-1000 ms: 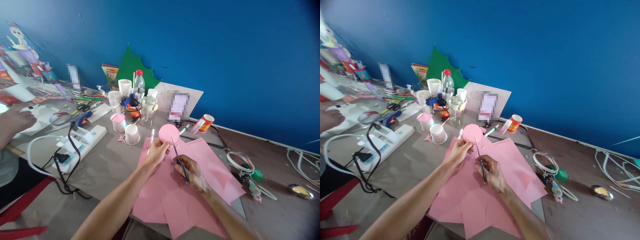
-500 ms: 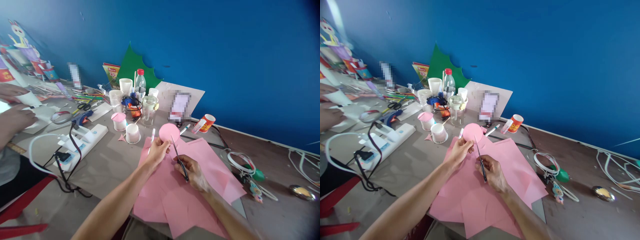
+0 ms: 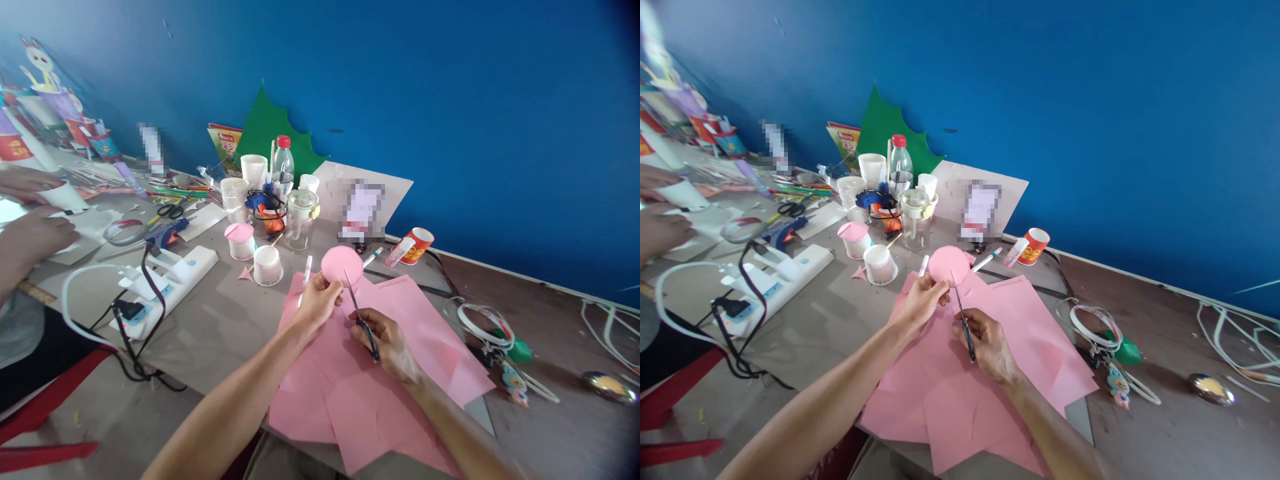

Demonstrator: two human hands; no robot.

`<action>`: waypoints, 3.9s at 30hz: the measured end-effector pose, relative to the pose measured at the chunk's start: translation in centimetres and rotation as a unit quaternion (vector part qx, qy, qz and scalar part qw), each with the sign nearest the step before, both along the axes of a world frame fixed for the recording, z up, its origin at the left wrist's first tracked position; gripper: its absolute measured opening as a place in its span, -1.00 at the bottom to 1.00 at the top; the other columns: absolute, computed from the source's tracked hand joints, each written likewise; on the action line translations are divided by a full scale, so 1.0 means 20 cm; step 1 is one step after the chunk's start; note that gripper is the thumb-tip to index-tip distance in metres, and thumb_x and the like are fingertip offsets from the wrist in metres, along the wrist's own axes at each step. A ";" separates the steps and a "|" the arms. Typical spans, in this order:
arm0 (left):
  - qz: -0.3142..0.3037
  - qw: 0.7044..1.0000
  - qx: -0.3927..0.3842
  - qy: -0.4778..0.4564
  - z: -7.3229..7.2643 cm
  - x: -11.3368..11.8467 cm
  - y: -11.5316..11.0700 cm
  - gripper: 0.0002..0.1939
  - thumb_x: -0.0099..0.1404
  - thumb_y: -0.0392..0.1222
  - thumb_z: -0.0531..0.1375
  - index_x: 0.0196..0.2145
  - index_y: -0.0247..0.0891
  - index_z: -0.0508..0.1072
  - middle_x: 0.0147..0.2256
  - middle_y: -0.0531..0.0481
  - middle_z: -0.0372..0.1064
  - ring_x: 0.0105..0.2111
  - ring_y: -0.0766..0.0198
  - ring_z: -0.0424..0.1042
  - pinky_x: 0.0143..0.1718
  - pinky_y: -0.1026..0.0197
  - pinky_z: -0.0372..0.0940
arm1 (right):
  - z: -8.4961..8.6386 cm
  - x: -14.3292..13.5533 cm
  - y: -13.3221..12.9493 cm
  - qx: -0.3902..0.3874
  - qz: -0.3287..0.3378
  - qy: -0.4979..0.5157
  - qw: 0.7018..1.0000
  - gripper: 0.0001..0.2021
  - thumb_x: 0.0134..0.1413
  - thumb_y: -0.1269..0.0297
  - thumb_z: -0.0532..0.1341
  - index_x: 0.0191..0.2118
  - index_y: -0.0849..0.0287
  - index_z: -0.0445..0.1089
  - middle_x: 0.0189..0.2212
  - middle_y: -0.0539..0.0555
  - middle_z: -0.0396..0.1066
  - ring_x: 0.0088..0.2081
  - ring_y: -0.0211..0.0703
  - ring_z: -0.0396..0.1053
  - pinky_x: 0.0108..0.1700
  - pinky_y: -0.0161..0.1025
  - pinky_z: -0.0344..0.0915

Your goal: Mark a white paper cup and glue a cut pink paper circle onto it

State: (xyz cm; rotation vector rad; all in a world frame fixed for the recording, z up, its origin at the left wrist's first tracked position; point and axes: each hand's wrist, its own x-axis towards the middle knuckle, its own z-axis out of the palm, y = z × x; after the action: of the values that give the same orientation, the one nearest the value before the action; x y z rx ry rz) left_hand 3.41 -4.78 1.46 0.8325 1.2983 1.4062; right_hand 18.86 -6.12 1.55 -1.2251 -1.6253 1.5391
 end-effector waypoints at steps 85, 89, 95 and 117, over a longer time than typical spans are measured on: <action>0.001 1.000 -0.013 -0.018 0.03 -0.01 -0.01 -0.92 0.08 -0.24 0.15 -0.51 -0.28 0.38 -0.65 0.11 0.19 -0.61 0.43 0.19 -0.55 0.36 0.10 | -0.04 0.01 0.01 0.029 0.012 -0.020 0.999 -0.65 -0.14 0.04 0.35 -0.30 0.19 0.40 -0.65 -0.14 0.11 -0.59 -0.35 0.03 -0.55 -0.36 0.04; 0.021 0.999 -0.006 -0.038 0.03 -0.02 -0.01 -0.94 0.06 -0.24 0.15 -0.51 -0.29 0.37 -0.65 0.11 0.19 -0.61 0.43 0.18 -0.55 0.36 0.10 | 0.00 0.02 0.00 0.011 0.022 -0.015 1.000 -0.62 -0.17 0.03 0.37 -0.27 0.19 0.40 -0.62 -0.11 0.17 -0.59 -0.34 0.08 -0.56 -0.36 0.06; 0.078 0.995 0.011 -0.061 0.02 -0.03 0.01 -0.84 0.09 -0.14 0.20 -0.51 -0.27 0.33 -0.67 0.15 0.14 -0.61 0.43 0.18 -0.54 0.36 0.08 | 0.00 0.07 0.05 0.060 -0.009 -0.038 0.997 -0.58 -0.15 -0.04 0.33 -0.25 0.19 0.38 -0.58 -0.07 0.25 -0.57 -0.27 0.21 -0.53 -0.32 0.18; -0.022 1.000 0.014 -0.002 0.02 -0.01 -0.02 -0.71 0.08 -0.01 0.23 -0.58 -0.26 0.28 -0.68 0.15 0.18 -0.61 0.42 0.17 -0.49 0.32 0.06 | 0.02 0.12 0.13 0.242 0.040 -0.507 0.826 -0.41 0.06 0.34 0.16 0.25 0.21 0.15 0.10 0.27 0.26 -0.15 0.04 0.46 -0.26 -0.20 0.24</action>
State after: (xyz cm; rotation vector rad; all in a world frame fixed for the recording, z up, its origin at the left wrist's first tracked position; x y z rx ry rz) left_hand 3.24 -5.17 1.82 0.8715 1.2518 1.3928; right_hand 21.25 -3.59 1.92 -1.7922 -2.5105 0.3365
